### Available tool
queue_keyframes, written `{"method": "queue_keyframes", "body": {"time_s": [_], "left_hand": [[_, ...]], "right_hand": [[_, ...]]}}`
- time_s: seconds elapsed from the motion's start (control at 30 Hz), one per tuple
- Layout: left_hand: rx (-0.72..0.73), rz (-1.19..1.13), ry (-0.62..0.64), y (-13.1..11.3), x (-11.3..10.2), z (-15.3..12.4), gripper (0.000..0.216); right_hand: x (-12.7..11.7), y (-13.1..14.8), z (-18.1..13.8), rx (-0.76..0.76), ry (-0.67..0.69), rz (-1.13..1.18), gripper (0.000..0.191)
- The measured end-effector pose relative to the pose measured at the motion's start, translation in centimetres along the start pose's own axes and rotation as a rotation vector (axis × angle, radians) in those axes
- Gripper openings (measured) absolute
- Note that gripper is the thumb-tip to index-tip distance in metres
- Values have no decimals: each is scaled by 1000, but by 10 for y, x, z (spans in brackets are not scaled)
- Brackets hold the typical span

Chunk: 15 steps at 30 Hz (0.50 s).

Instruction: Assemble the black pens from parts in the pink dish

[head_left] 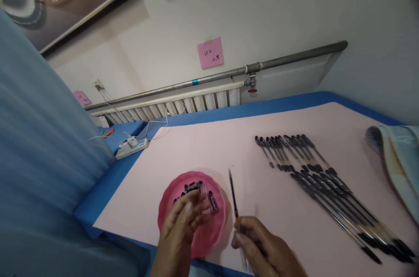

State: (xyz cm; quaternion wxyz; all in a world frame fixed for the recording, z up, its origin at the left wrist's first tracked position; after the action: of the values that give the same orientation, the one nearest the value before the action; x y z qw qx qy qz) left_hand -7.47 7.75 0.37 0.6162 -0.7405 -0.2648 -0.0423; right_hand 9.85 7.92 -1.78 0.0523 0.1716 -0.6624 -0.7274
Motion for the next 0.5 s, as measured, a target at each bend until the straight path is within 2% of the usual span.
{"method": "queue_keyframes", "body": {"time_s": [0.17, 0.27, 0.37, 0.5], "left_hand": [[153, 49, -221, -38, -51, 6, 34], [216, 211, -317, -53, -75, 5, 35], [224, 495, -296, -55, -79, 6, 34], [264, 926, -232, -50, -69, 9, 20]], "right_hand": [[-28, -29, 8, 166, -262, 328, 33], [-33, -47, 12, 253, -314, 486, 37], [-32, -48, 15, 214, -288, 467, 35], [-31, -45, 12, 205, -283, 390, 34]]}}
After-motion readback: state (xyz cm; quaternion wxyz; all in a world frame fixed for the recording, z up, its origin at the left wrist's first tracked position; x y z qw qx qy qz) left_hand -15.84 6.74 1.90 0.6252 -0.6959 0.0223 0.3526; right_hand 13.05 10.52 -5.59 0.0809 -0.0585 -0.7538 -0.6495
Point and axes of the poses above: each hand's wrist, its own z-axis towards the middle knuckle, its own x-axis out of the palm, y = z × x, the point moved 8 cm from there along z, towards the middle knuckle, and after that the axes turned 2 degrees about -x, right-handed, at the moved point
